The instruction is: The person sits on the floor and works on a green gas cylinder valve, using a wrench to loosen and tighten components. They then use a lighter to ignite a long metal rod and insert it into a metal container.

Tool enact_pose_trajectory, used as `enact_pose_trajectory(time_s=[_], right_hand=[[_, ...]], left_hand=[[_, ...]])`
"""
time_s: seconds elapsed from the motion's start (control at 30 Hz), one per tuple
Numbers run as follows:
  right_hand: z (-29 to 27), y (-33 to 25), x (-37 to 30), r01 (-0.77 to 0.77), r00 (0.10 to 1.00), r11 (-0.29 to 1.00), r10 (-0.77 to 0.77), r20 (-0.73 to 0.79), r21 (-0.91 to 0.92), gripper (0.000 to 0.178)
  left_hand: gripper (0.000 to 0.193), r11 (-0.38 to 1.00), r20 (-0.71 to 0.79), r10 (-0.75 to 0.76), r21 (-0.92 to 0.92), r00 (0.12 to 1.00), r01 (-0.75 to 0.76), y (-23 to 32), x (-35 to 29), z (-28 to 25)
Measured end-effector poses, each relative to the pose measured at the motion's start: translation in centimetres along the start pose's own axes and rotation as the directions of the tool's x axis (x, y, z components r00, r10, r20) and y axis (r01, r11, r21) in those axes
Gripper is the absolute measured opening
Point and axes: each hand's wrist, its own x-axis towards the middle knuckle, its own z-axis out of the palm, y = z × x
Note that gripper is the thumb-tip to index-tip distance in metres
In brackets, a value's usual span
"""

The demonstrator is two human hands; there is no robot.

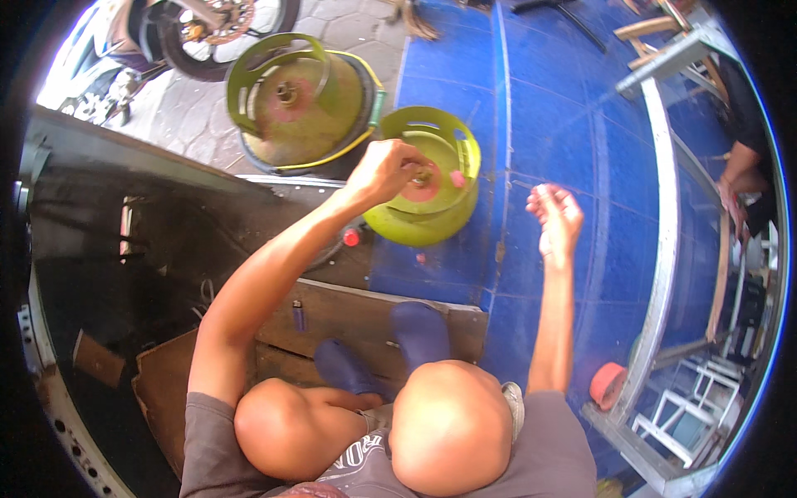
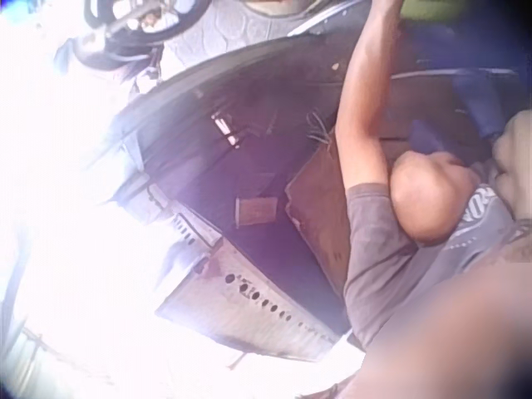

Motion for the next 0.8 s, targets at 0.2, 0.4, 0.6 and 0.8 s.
enact_pose_trajectory(time_s=[0.2,0.4,0.6,0.8], right_hand=[[-4.5,7.2,-2.6,-0.234,0.966,0.967,0.243,-0.093,0.098,0.02],[5.4,-2.9,-2.3,0.028,0.989,0.991,-0.046,0.137,0.133,0.028],[23.1,-15.9,-10.6,0.59,0.511,0.765,-0.603,0.613,0.26,0.018],[40.0,-23.4,-21.8,0.798,-0.312,-0.045,-0.884,0.349,0.6,0.008]], left_hand=[[0.012,0.962,-0.098,0.232,0.17,0.968,-0.214,-2.2,0.0,3.1],[0.009,0.938,-0.204,0.272,0.276,0.941,-0.211,-2.3,-0.9,3.8],[0.02,0.999,-0.179,0.009,-0.047,0.984,-0.018,-2.3,-0.4,4.6],[0.016,1.0,-0.322,0.0,0.019,0.947,0.006,-3.0,0.7,5.8]])
